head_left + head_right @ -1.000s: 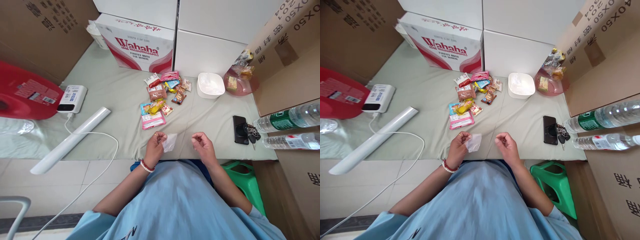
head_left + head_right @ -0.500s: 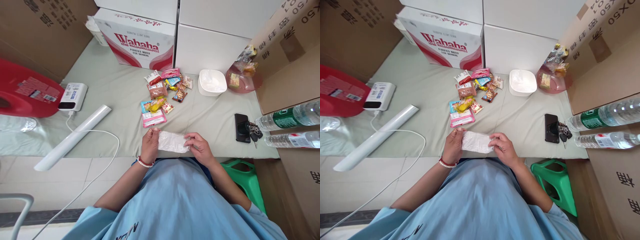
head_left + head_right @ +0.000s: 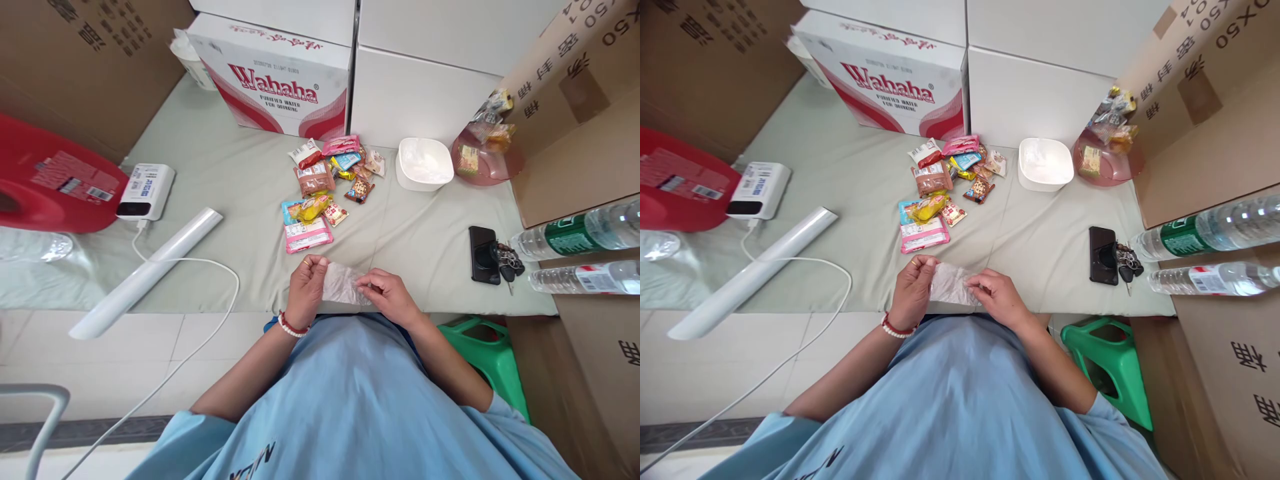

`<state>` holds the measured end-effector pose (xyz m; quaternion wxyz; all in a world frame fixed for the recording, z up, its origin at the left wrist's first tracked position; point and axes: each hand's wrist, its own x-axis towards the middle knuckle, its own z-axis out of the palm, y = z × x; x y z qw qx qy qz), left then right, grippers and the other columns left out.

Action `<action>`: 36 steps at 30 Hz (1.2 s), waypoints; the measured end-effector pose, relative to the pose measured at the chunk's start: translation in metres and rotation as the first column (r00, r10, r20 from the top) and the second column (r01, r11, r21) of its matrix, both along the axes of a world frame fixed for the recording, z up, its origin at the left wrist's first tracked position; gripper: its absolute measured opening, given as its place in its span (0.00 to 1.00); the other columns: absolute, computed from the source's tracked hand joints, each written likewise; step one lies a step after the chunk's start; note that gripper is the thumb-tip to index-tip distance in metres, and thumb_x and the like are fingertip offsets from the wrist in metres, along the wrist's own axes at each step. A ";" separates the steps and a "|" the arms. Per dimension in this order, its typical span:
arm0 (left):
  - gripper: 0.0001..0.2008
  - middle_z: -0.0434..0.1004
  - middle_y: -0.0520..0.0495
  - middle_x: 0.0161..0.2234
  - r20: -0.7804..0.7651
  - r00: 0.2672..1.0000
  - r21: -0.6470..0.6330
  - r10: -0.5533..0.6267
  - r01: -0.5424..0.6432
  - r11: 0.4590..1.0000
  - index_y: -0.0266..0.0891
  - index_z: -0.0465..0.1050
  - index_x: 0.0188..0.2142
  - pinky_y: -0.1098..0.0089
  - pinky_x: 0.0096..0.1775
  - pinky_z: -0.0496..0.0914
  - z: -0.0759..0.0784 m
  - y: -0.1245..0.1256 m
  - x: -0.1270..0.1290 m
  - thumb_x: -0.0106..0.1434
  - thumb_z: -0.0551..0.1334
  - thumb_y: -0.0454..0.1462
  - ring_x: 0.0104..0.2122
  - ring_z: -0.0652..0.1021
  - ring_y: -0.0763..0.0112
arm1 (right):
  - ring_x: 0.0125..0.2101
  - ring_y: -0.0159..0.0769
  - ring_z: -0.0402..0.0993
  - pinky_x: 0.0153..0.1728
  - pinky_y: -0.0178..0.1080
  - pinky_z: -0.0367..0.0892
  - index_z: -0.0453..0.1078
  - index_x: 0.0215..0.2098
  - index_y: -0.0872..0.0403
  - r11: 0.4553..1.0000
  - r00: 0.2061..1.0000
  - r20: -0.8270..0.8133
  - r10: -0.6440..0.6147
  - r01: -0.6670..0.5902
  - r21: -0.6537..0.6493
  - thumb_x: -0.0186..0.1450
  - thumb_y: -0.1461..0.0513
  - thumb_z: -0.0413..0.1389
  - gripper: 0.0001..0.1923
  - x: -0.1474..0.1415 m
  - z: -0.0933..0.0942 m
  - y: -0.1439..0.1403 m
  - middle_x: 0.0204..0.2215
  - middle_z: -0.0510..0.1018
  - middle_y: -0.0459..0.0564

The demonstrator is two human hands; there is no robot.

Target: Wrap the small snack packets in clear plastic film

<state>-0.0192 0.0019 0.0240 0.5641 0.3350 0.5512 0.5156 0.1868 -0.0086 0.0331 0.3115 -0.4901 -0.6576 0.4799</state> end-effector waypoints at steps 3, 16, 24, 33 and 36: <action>0.16 0.67 0.56 0.24 0.087 0.996 -0.100 -0.023 0.032 0.994 0.42 0.72 0.34 0.71 0.28 0.59 0.000 0.002 -0.007 0.56 0.72 0.49 0.24 0.65 0.75 | 0.30 0.34 0.73 0.34 0.38 0.68 0.81 0.42 0.48 0.997 0.999 -0.019 -0.025 0.027 0.076 0.71 0.55 0.58 0.10 0.007 0.004 0.001 0.35 0.79 0.50; 0.20 0.75 0.55 0.25 0.202 0.969 -0.212 -0.140 0.183 0.960 0.40 0.70 0.41 0.75 0.27 0.62 0.000 0.007 -0.023 0.54 0.73 0.45 0.22 0.69 0.78 | 0.33 0.37 0.78 0.33 0.42 0.77 0.83 0.43 0.45 0.998 0.981 -0.190 -0.032 0.040 0.039 0.71 0.55 0.59 0.09 0.043 0.016 -0.011 0.44 0.82 0.52; 0.29 0.81 0.43 0.39 0.219 0.901 -0.371 -0.376 0.433 0.821 0.39 0.71 0.41 0.76 0.20 0.52 0.006 -0.002 -0.005 0.56 0.69 0.60 0.18 0.66 0.83 | 0.40 0.42 0.79 0.43 0.48 0.75 0.81 0.37 0.46 0.995 0.967 -0.252 -0.036 0.058 0.083 0.71 0.57 0.59 0.09 0.044 0.022 -0.012 0.43 0.81 0.53; 0.21 0.72 0.52 0.24 0.431 0.779 -0.299 -0.456 0.600 0.742 0.36 0.73 0.30 0.75 0.20 0.47 0.007 -0.004 -0.002 0.50 0.77 0.48 0.16 0.60 0.85 | 0.33 0.41 0.76 0.43 0.52 0.72 0.75 0.24 0.49 0.980 0.862 -0.471 -0.188 0.194 -0.034 0.65 0.57 0.62 0.12 0.054 0.017 -0.012 0.39 0.79 0.52; 0.22 0.74 0.52 0.24 0.380 0.830 -0.300 -0.409 0.529 0.794 0.37 0.71 0.30 0.76 0.20 0.47 0.007 0.000 -0.005 0.50 0.77 0.49 0.16 0.61 0.85 | 0.34 0.40 0.75 0.43 0.49 0.72 0.76 0.23 0.49 0.971 0.820 -0.524 -0.232 0.228 -0.073 0.63 0.60 0.63 0.10 0.059 0.011 -0.010 0.39 0.79 0.51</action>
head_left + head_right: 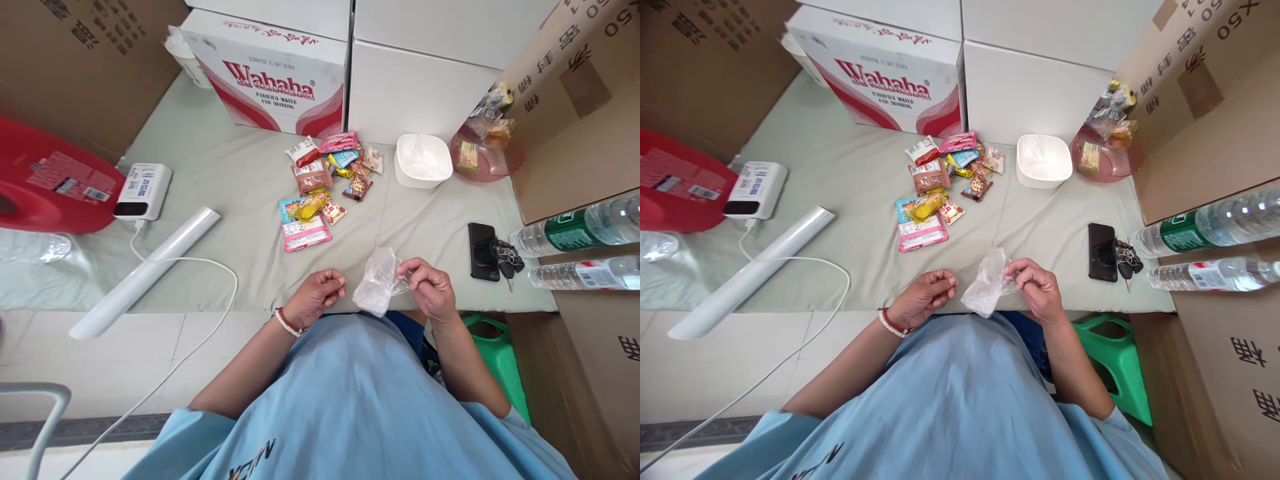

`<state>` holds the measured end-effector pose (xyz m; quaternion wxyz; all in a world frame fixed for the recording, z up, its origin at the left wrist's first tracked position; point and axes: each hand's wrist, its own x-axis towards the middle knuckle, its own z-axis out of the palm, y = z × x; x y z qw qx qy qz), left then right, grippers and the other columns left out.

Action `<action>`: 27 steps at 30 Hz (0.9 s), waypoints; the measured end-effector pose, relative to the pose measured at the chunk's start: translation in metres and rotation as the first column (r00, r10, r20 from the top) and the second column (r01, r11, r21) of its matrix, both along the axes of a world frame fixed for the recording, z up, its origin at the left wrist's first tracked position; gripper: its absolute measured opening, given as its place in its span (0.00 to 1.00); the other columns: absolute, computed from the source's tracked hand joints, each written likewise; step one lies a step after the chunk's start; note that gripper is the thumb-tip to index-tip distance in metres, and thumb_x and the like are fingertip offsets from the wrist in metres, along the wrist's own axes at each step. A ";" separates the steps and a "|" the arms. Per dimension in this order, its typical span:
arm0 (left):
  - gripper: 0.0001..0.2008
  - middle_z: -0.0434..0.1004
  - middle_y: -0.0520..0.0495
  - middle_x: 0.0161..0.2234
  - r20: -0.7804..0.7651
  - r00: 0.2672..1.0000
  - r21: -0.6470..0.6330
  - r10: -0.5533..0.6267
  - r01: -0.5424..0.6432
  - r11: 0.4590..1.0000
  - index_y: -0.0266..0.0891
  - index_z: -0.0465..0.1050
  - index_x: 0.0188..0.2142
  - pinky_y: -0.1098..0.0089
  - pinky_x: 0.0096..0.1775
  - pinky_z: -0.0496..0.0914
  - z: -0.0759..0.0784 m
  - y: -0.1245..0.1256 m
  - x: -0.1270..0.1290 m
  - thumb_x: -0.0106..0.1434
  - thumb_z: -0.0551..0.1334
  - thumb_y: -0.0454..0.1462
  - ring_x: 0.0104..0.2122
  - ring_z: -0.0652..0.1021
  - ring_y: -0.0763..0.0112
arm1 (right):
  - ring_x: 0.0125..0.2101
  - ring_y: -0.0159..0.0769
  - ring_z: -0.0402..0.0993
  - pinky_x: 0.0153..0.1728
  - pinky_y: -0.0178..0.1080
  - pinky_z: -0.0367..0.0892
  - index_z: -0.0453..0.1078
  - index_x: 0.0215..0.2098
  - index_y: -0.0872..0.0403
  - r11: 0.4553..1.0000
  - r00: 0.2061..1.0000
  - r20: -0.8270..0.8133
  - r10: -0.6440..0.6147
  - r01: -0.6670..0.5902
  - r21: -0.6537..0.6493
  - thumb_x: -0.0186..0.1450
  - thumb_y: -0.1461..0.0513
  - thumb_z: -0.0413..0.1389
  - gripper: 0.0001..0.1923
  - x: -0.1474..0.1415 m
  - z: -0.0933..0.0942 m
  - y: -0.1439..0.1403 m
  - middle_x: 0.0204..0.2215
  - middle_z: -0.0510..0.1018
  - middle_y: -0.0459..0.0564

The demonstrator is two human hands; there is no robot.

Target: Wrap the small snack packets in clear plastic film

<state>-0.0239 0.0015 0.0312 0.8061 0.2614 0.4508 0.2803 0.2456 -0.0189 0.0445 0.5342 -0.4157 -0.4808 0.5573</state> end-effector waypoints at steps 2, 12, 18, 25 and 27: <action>0.24 0.76 0.49 0.27 -0.029 1.000 0.014 -0.002 0.003 1.000 0.37 0.71 0.31 0.76 0.20 0.48 0.000 0.000 0.001 0.52 0.75 0.53 0.17 0.63 0.84 | 0.33 0.39 0.75 0.42 0.47 0.72 0.76 0.23 0.49 1.000 0.999 -0.043 -0.015 0.013 -0.028 0.62 0.62 0.63 0.09 0.001 -0.005 0.000 0.38 0.79 0.51; 0.31 0.78 0.43 0.48 0.074 0.990 -0.123 -0.118 0.127 0.984 0.37 0.70 0.50 0.77 0.21 0.54 -0.003 -0.018 0.026 0.49 0.79 0.42 0.19 0.66 0.88 | 0.29 0.33 0.72 0.35 0.40 0.71 0.68 0.18 0.52 0.986 0.932 -0.332 -0.147 0.113 -0.119 0.56 0.65 0.65 0.12 -0.011 -0.006 0.008 0.34 0.76 0.48; 0.34 0.81 0.44 0.43 0.320 0.939 -0.242 -0.129 0.212 0.947 0.37 0.69 0.54 0.78 0.19 0.49 -0.005 -0.018 0.034 0.48 0.78 0.33 0.17 0.65 0.88 | 0.29 0.32 0.68 0.33 0.39 0.70 0.59 0.17 0.54 0.971 0.889 -0.418 -0.186 0.101 -0.218 0.52 0.63 0.66 0.19 -0.022 -0.010 0.010 0.33 0.73 0.47; 0.32 0.80 0.45 0.46 0.302 0.948 -0.218 -0.105 0.175 0.960 0.40 0.72 0.52 0.80 0.19 0.55 -0.005 -0.018 0.042 0.48 0.78 0.30 0.20 0.66 0.88 | 0.28 0.33 0.65 0.33 0.41 0.71 0.52 0.18 0.53 0.948 0.869 -0.429 -0.244 0.120 -0.295 0.53 0.60 0.66 0.23 -0.021 -0.015 0.007 0.34 0.71 0.47; 0.33 0.79 0.45 0.47 0.290 0.949 -0.206 -0.127 0.191 0.960 0.41 0.72 0.52 0.79 0.20 0.58 -0.002 -0.018 0.045 0.48 0.78 0.30 0.21 0.69 0.87 | 0.28 0.34 0.64 0.34 0.42 0.71 0.51 0.18 0.53 0.946 0.873 -0.415 -0.257 0.138 -0.294 0.53 0.59 0.65 0.24 -0.024 -0.012 0.008 0.33 0.71 0.47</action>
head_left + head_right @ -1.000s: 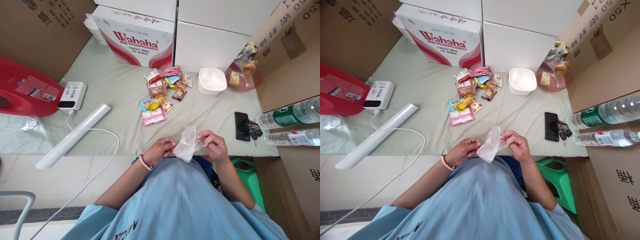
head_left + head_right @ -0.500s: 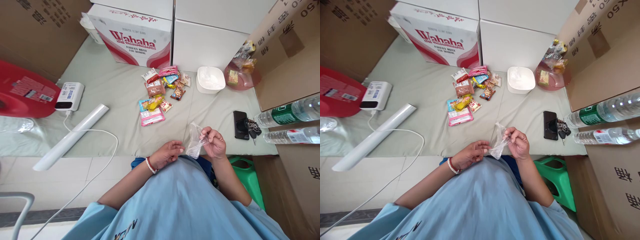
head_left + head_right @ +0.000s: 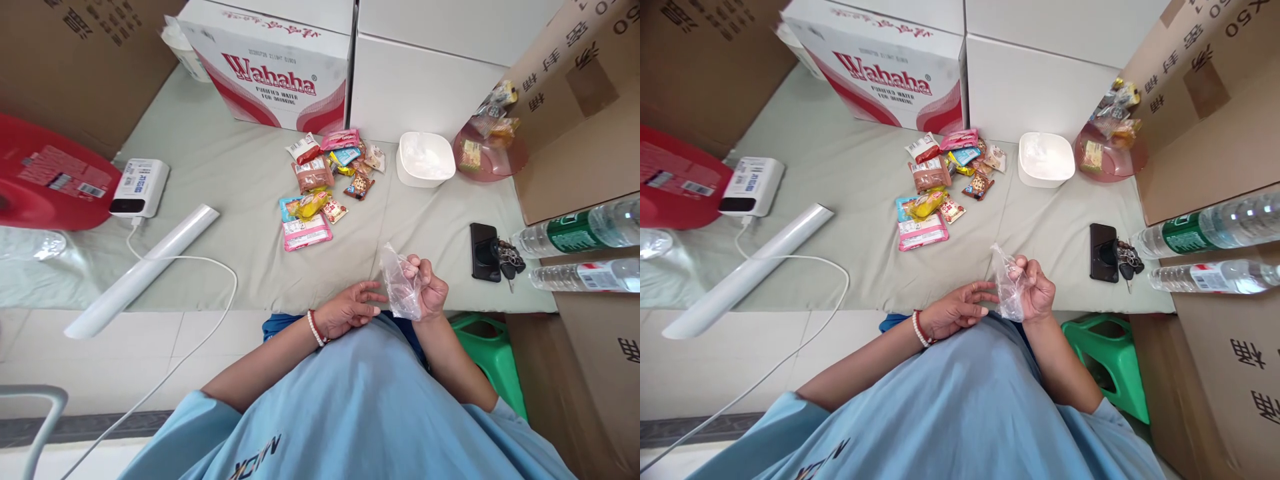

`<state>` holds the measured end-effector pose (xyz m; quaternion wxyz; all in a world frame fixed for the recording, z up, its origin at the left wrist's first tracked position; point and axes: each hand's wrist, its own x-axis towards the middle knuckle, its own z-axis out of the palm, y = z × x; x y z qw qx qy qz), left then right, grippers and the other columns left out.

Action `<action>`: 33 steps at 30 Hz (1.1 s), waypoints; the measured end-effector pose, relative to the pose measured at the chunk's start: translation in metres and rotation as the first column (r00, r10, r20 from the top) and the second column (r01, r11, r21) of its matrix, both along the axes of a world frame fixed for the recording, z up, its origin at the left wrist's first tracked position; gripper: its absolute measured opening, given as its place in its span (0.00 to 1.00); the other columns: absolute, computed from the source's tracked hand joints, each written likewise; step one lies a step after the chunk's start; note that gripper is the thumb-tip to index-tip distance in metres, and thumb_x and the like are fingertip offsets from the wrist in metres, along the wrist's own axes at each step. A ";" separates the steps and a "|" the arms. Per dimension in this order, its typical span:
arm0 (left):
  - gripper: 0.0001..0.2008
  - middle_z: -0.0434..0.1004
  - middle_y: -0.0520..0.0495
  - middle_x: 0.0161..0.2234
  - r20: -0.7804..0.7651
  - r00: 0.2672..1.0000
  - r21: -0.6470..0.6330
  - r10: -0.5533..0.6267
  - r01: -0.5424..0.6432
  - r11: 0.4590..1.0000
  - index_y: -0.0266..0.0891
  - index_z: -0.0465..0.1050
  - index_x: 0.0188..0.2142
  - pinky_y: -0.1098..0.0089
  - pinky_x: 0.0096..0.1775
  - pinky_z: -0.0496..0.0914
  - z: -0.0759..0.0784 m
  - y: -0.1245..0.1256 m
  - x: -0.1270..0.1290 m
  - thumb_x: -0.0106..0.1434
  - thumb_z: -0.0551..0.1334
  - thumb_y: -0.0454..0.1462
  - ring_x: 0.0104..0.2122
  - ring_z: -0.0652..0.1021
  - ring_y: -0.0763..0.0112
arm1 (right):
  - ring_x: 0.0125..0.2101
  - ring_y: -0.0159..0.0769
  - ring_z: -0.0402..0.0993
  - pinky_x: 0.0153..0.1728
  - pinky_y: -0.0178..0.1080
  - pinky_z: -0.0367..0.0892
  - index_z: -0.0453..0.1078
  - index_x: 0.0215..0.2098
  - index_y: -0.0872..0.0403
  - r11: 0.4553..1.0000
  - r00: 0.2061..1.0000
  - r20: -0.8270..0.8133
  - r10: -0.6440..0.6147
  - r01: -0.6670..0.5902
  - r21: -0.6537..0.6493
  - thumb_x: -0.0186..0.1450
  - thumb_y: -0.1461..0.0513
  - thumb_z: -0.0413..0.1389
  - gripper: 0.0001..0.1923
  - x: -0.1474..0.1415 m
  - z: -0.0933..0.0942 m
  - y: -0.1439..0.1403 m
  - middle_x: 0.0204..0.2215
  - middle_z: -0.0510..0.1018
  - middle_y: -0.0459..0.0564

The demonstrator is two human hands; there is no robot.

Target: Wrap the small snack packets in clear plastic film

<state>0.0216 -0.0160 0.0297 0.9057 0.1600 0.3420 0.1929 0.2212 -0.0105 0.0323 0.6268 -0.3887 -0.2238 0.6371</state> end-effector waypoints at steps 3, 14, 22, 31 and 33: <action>0.30 0.80 0.49 0.41 0.057 0.998 -0.008 -0.038 0.039 0.999 0.41 0.73 0.50 0.77 0.21 0.58 0.004 0.000 0.006 0.47 0.79 0.33 0.20 0.68 0.86 | 0.28 0.34 0.64 0.34 0.42 0.71 0.50 0.18 0.52 1.000 1.000 -0.012 -0.004 0.004 0.016 0.52 0.60 0.65 0.24 -0.009 0.005 0.003 0.32 0.70 0.47; 0.22 0.75 0.53 0.25 -0.196 0.951 0.223 0.239 -0.194 0.955 0.36 0.74 0.32 0.74 0.22 0.48 -0.004 0.013 -0.009 0.42 0.80 0.42 0.19 0.60 0.85 | 0.40 0.36 0.72 0.40 0.39 0.71 0.75 0.35 0.49 0.991 0.837 0.537 0.106 -0.047 -0.123 0.56 0.65 0.63 0.08 0.019 0.005 0.009 0.50 0.78 0.49; 0.22 0.73 0.54 0.25 -0.274 0.914 0.334 0.298 -0.200 0.921 0.36 0.74 0.33 0.74 0.24 0.54 -0.005 0.014 -0.011 0.44 0.78 0.45 0.21 0.63 0.82 | 0.29 0.32 0.68 0.36 0.42 0.72 0.67 0.65 0.41 0.838 0.335 0.924 0.187 -0.545 0.027 0.66 0.57 0.64 0.29 0.001 0.029 -0.010 0.62 0.70 0.54; 0.26 0.73 0.55 0.25 -0.261 0.890 0.354 0.374 -0.273 0.895 0.36 0.74 0.35 0.75 0.24 0.53 0.000 0.014 -0.027 0.43 0.80 0.47 0.21 0.62 0.83 | 0.29 0.34 0.69 0.31 0.37 0.64 0.81 0.40 0.47 0.898 0.437 0.876 0.205 -0.440 0.009 0.69 0.54 0.62 0.08 0.011 0.016 -0.004 0.32 0.77 0.48; 0.26 0.71 0.56 0.24 -0.266 0.883 0.351 0.387 -0.286 0.892 0.37 0.74 0.35 0.75 0.24 0.53 0.001 0.013 -0.030 0.43 0.80 0.46 0.21 0.62 0.83 | 0.29 0.34 0.69 0.30 0.37 0.64 0.80 0.38 0.49 0.931 0.534 0.814 0.228 -0.363 -0.022 0.68 0.53 0.63 0.09 0.012 0.016 -0.005 0.30 0.77 0.47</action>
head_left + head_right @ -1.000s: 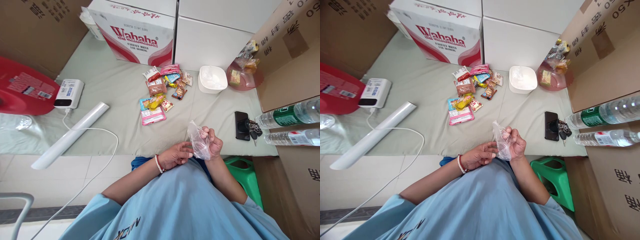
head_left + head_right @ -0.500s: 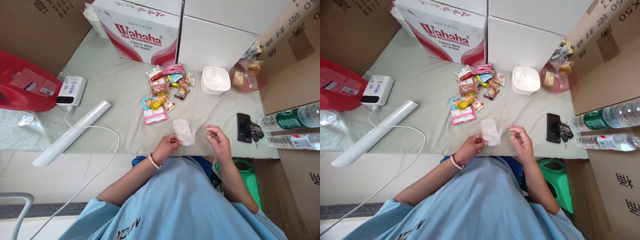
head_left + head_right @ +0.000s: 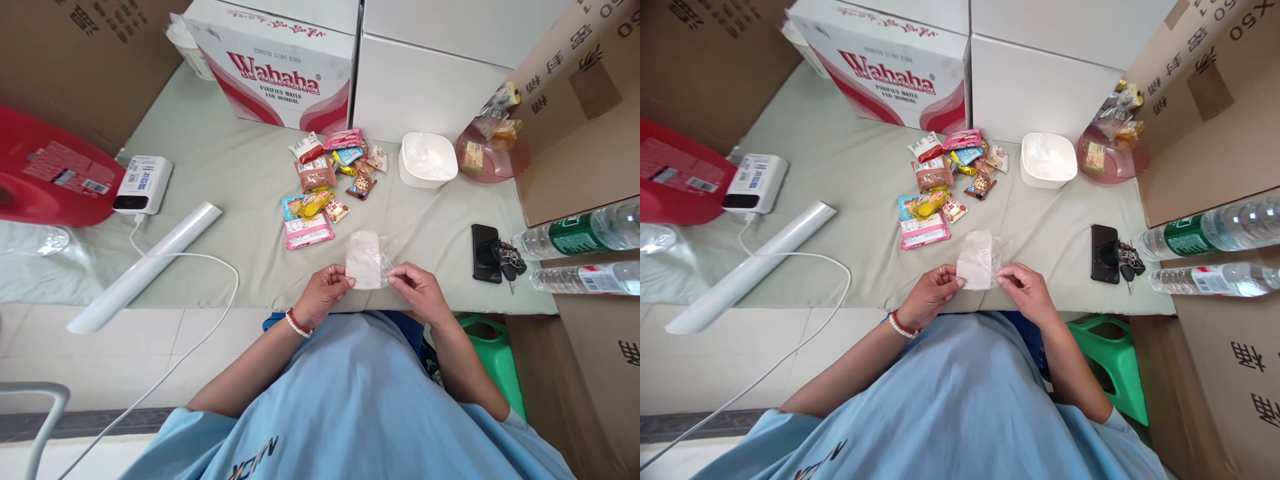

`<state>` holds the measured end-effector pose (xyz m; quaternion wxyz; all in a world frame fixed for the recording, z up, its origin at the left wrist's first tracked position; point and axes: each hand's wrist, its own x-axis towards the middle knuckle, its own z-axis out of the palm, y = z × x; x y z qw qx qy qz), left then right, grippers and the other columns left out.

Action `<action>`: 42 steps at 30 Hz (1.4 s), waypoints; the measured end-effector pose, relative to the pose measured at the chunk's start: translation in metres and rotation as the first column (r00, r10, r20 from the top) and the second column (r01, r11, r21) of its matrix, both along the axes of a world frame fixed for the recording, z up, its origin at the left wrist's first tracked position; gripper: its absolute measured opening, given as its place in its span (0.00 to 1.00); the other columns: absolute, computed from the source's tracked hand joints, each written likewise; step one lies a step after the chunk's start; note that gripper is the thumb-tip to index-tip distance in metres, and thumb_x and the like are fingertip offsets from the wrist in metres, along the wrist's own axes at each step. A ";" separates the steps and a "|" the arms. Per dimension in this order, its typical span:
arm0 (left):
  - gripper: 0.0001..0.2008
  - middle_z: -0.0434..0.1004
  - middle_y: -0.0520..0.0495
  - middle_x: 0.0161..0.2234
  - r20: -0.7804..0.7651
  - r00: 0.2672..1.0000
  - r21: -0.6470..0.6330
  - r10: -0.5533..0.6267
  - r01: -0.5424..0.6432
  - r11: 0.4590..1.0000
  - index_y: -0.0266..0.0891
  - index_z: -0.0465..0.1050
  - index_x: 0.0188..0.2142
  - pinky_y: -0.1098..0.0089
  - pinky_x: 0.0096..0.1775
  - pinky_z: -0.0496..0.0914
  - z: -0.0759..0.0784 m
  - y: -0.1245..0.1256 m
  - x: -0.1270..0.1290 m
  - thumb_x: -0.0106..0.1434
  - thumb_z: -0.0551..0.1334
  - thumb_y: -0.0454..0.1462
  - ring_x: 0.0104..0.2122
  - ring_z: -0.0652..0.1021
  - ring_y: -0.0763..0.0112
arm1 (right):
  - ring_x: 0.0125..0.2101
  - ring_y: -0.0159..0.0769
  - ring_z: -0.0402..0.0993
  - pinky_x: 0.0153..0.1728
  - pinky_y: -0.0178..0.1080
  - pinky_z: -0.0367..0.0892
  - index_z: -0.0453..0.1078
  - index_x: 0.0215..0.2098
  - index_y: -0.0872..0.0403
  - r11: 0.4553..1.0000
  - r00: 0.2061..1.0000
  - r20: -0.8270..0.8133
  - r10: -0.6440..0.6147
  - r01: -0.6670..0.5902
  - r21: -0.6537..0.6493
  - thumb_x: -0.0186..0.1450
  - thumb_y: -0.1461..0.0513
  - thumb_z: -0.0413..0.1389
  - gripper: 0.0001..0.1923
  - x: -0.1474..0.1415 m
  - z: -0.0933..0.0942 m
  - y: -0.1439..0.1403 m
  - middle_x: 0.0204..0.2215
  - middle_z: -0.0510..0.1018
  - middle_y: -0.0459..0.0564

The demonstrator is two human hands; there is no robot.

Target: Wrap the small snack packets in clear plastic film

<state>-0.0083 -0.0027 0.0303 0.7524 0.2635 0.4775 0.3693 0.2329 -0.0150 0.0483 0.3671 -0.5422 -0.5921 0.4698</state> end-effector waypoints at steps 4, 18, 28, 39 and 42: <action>0.23 0.68 0.58 0.22 -0.051 0.999 0.015 0.014 -0.014 1.000 0.37 0.73 0.33 0.75 0.24 0.53 -0.004 -0.003 -0.008 0.45 0.79 0.47 0.20 0.61 0.82 | 0.21 0.28 0.60 0.22 0.34 0.58 0.75 0.35 0.50 0.964 0.943 -0.255 -0.215 0.163 -0.212 0.63 0.49 0.66 0.14 -0.003 -0.003 -0.001 0.28 0.76 0.44; 0.09 0.72 0.43 0.44 -0.519 0.705 0.751 0.483 0.107 0.651 0.43 0.69 0.40 0.61 0.47 0.70 0.020 -0.008 0.003 0.66 0.65 0.43 0.46 0.74 0.60 | 0.22 0.33 0.68 0.33 0.39 0.69 0.67 0.33 0.48 0.994 0.968 -0.239 -0.077 0.056 -0.096 0.70 0.52 0.58 0.11 -0.010 -0.007 -0.010 0.18 0.69 0.40; 0.21 0.73 0.38 0.51 -0.609 0.730 0.698 0.312 0.306 0.647 0.42 0.72 0.48 0.54 0.55 0.67 0.021 -0.004 0.015 0.60 0.70 0.47 0.53 0.74 0.52 | 0.46 0.46 0.80 0.45 0.44 0.71 0.66 0.33 0.47 0.999 0.989 -0.142 0.036 -0.037 -0.004 0.71 0.55 0.55 0.10 -0.018 0.011 -0.010 0.16 0.64 0.42; 0.12 0.70 0.54 0.29 -0.269 0.845 0.298 0.462 -0.383 0.875 0.42 0.69 0.33 0.70 0.35 0.66 -0.009 0.007 -0.027 0.58 0.69 0.44 0.29 0.69 0.74 | 0.28 0.35 0.71 0.27 0.36 0.62 0.68 0.31 0.49 0.996 0.988 -0.131 -0.081 0.077 -0.037 0.69 0.54 0.58 0.11 -0.012 -0.008 -0.007 0.29 0.77 0.47; 0.13 0.75 0.51 0.37 -0.204 0.879 0.211 0.430 -0.389 0.897 0.42 0.66 0.31 0.70 0.35 0.67 -0.011 -0.003 -0.033 0.56 0.69 0.42 0.32 0.73 0.73 | 0.23 0.29 0.64 0.26 0.36 0.61 0.71 0.34 0.50 0.994 0.983 -0.167 -0.073 0.059 -0.090 0.69 0.51 0.59 0.12 -0.012 -0.016 -0.009 0.41 0.82 0.49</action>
